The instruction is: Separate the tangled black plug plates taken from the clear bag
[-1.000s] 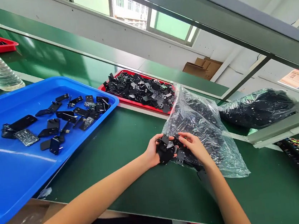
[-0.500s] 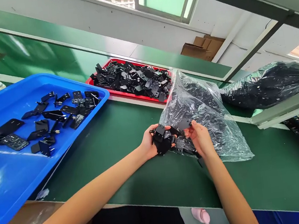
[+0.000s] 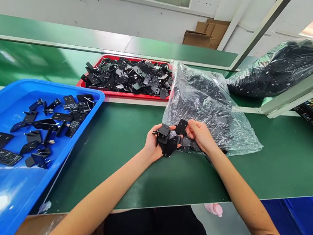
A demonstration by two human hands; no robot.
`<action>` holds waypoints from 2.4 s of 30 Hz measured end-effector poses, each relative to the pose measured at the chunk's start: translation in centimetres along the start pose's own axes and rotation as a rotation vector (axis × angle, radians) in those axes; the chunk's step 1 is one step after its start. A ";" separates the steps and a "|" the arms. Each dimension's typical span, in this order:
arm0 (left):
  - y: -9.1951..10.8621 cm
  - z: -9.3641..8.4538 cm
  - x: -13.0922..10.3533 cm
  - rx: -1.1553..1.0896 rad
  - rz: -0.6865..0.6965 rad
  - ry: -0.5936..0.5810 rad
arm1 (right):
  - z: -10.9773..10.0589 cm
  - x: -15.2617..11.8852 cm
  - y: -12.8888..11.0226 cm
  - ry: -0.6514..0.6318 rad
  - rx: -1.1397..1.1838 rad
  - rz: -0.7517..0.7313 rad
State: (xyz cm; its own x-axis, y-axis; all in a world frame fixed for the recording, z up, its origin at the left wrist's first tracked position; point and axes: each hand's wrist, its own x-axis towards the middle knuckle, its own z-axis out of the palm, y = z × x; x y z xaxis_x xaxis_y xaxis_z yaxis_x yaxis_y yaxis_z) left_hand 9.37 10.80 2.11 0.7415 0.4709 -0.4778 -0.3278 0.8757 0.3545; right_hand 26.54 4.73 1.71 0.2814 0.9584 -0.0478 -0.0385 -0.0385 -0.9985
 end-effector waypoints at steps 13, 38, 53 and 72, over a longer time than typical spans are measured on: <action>-0.1 -0.1 0.3 0.023 0.007 -0.003 | 0.0 0.1 0.1 0.026 0.067 0.039; -0.4 -0.2 0.4 0.046 0.020 0.004 | -0.1 0.1 0.2 -0.030 0.106 0.050; -0.3 -0.2 0.4 0.038 0.008 0.008 | 0.0 0.2 0.2 -0.047 0.098 0.046; -0.3 0.0 0.4 0.015 0.021 0.031 | 0.4 -0.4 0.7 0.013 -0.541 -0.228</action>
State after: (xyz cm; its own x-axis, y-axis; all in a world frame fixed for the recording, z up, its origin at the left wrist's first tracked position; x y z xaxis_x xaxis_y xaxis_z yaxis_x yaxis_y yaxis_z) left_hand 9.80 10.72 1.80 0.7158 0.4926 -0.4950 -0.3342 0.8640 0.3766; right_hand 25.98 4.47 1.03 0.2369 0.9560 0.1731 0.5182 0.0264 -0.8549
